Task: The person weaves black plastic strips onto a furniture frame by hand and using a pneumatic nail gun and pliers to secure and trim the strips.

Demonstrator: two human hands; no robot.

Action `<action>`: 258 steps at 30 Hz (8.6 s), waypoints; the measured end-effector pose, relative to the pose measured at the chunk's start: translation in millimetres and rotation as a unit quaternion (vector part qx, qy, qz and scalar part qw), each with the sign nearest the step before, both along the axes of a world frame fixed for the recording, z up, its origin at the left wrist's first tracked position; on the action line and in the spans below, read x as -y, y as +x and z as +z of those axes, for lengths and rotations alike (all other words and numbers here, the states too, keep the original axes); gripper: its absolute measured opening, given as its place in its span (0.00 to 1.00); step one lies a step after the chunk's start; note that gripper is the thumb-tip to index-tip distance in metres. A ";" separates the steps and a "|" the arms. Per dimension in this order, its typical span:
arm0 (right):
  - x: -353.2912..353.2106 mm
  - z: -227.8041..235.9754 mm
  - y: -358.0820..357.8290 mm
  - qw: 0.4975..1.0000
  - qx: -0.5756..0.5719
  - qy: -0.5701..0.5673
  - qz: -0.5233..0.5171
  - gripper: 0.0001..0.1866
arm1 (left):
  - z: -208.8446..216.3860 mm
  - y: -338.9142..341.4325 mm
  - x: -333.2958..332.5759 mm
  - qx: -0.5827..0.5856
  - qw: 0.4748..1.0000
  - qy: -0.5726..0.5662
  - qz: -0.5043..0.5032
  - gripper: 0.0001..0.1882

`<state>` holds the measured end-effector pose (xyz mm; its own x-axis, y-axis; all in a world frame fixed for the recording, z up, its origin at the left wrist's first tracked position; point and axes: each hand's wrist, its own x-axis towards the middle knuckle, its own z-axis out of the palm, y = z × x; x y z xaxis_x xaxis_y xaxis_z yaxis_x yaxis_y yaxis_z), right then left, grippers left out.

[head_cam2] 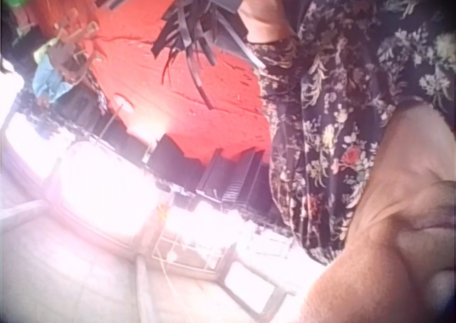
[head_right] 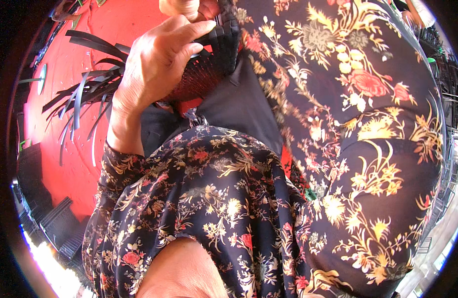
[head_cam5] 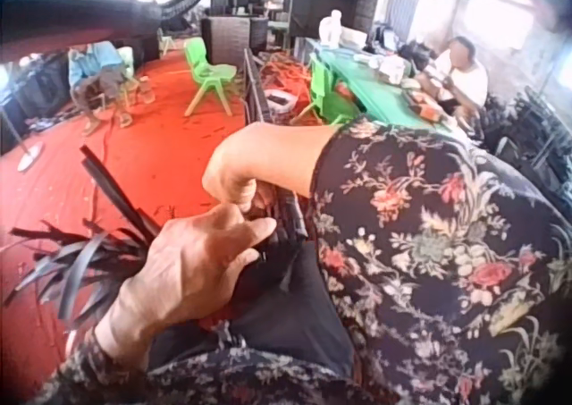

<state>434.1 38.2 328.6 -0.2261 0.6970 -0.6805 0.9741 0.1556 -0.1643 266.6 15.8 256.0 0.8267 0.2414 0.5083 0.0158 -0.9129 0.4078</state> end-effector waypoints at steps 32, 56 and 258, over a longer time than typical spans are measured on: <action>49.6 -27.9 17.0 0.973 -0.136 0.189 -0.010 0.09 | 39.2 -21.3 49.3 -0.047 0.995 0.055 -0.062 0.27; 47.7 -16.7 18.0 0.966 -0.214 0.140 -0.029 0.09 | 41.8 -20.1 30.0 0.001 0.992 -0.071 -0.109 0.23; 165.1 -113.6 -81.0 0.379 -0.451 0.573 -0.570 0.13 | 20.2 63.9 -23.8 -0.170 0.945 -0.102 -0.262 0.08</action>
<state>353.1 -126.9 214.9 0.8860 0.4125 0.2119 0.1434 0.1910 -0.9711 330.5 39.6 276.2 0.9671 -0.1813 0.1782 -0.2537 -0.7351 0.6287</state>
